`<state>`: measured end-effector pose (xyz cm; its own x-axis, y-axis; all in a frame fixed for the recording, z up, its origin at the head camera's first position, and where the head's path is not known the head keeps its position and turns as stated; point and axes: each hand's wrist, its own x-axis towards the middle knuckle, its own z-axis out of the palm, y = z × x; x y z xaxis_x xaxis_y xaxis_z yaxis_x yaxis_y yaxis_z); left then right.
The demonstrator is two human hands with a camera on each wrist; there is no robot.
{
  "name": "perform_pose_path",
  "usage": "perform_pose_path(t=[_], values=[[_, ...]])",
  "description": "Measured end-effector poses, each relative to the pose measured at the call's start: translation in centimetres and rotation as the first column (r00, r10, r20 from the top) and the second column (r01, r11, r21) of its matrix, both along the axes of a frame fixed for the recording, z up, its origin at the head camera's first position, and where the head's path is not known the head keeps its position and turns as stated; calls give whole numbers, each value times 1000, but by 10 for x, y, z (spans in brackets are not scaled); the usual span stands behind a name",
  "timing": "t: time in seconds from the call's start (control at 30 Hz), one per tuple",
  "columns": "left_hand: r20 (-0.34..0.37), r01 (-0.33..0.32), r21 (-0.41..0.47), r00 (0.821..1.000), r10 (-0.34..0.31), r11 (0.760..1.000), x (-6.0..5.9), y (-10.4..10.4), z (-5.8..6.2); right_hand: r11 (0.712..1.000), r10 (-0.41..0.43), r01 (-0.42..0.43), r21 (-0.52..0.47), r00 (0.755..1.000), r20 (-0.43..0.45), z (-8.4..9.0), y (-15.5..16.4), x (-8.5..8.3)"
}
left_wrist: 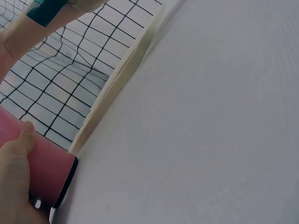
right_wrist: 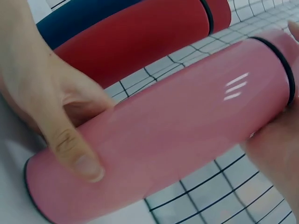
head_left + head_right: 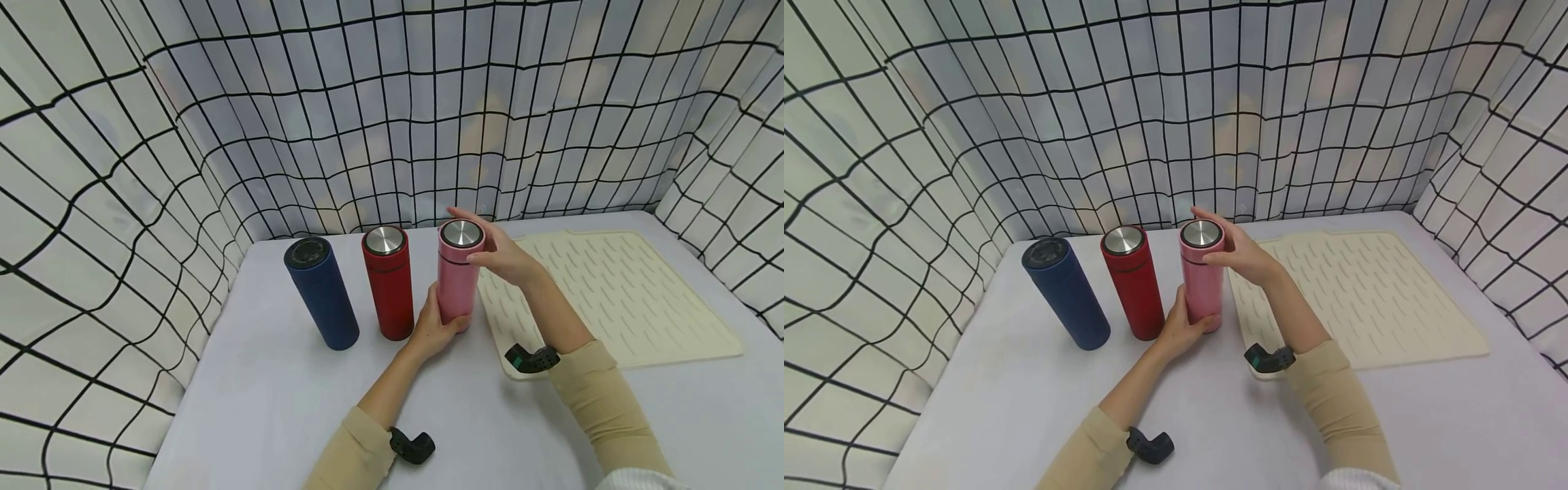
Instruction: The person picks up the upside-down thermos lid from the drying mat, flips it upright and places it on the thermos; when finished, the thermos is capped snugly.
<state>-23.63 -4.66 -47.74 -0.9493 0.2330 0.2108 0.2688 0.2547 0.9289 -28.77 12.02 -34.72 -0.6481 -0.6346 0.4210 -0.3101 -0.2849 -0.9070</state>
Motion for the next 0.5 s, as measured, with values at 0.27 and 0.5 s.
perform_pose_path(t=[0.27, 0.5], values=[[12, -6, -15, 1000, 6, 1000, 0, 1, 0, 996, -86, 86, 14, 996, -2, -4, 1, -1], [8, 9, -1, 1000, -9, 1000, -1, 1, 1, 996, -79, 80, 41, 997, -20, -3, 2, 1]])
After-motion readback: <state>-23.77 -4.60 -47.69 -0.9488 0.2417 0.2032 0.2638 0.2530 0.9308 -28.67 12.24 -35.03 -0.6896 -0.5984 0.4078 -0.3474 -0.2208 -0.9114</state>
